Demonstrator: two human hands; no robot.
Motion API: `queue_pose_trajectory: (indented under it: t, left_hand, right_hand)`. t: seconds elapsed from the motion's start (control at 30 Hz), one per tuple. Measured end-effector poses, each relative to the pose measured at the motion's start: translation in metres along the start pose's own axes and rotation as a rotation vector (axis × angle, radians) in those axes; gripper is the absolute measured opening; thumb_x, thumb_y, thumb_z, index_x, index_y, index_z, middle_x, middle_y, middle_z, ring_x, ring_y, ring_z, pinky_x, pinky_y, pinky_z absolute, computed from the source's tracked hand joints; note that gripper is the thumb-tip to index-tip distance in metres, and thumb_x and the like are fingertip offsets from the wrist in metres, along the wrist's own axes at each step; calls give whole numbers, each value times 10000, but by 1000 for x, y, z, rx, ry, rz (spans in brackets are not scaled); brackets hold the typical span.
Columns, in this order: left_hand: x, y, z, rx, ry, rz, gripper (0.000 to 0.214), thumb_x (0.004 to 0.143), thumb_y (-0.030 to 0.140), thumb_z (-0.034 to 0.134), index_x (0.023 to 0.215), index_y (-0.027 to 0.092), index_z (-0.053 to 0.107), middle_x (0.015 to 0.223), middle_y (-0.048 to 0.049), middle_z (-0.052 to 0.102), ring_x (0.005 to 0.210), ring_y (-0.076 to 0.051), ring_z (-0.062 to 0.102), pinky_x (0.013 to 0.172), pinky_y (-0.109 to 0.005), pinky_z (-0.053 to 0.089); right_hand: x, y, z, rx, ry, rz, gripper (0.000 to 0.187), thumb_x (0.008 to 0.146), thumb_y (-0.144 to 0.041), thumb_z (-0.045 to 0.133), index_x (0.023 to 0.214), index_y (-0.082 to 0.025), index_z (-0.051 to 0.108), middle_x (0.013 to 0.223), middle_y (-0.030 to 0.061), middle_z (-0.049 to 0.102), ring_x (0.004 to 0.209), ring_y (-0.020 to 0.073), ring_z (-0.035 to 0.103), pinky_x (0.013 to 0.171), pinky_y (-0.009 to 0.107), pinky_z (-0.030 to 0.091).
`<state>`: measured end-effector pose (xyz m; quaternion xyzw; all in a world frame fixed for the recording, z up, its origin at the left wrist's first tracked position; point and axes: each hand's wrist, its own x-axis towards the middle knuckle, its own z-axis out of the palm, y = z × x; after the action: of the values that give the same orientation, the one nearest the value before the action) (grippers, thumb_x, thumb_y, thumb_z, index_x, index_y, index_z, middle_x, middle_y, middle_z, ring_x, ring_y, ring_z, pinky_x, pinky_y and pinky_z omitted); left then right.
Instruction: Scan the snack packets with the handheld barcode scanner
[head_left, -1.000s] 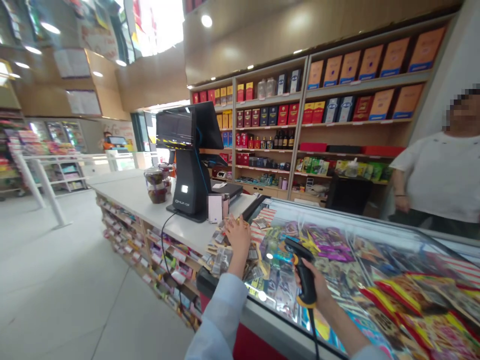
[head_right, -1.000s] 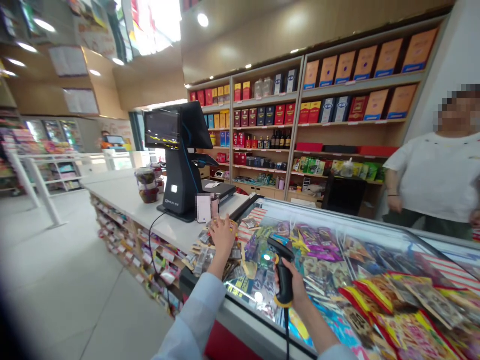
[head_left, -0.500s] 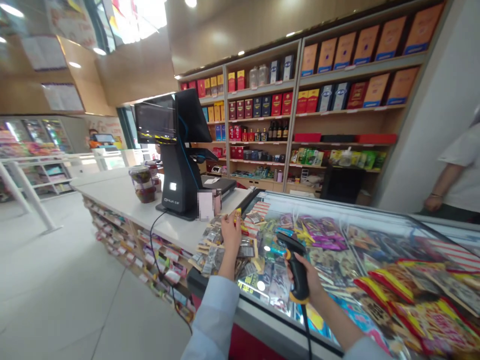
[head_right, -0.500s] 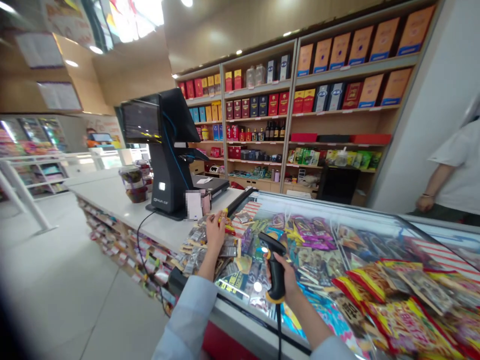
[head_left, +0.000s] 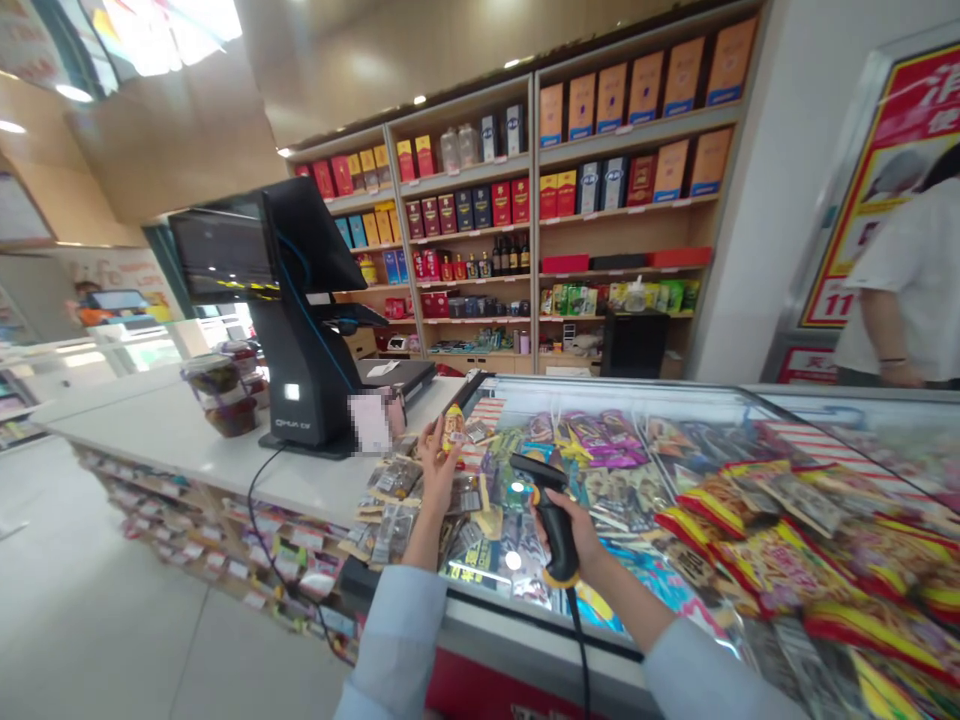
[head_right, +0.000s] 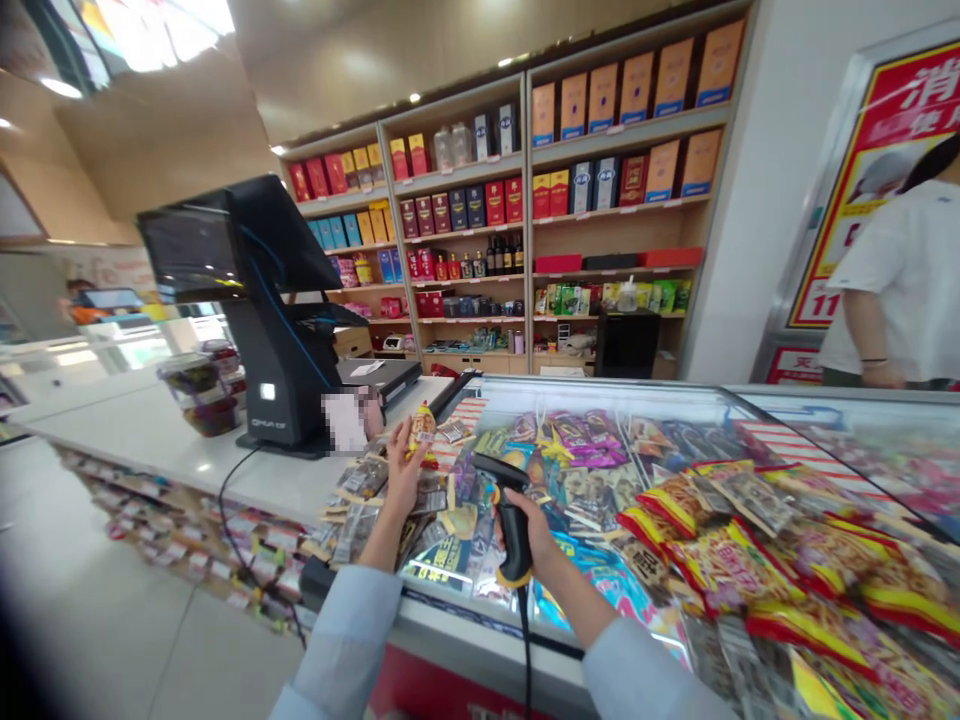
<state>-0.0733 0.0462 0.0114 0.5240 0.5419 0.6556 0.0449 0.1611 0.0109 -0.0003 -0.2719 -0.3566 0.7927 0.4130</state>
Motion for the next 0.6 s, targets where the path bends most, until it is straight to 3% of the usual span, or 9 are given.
queue_pose_trajectory:
  t: [0.23, 0.6]
  left_hand:
    - [-2, 10, -2, 169, -18, 139, 577, 775, 413, 591, 1318, 318, 421, 1382, -60, 246, 1317, -225, 281, 1087, -385, 274]
    - [-3, 11, -1, 192, -27, 165, 594, 766, 411, 601, 1324, 318, 418, 1380, -64, 240, 1311, -245, 286, 1085, -395, 272]
  right_hand:
    - [-3, -2, 2, -3, 17, 8, 336, 768, -428, 506, 641, -133, 603, 411, 22, 538, 325, 95, 451, 339, 191, 355]
    - [-3, -1, 0, 0, -11, -19, 328, 744, -447, 532, 643, -141, 593, 416, 21, 543, 329, 98, 453, 339, 195, 344]
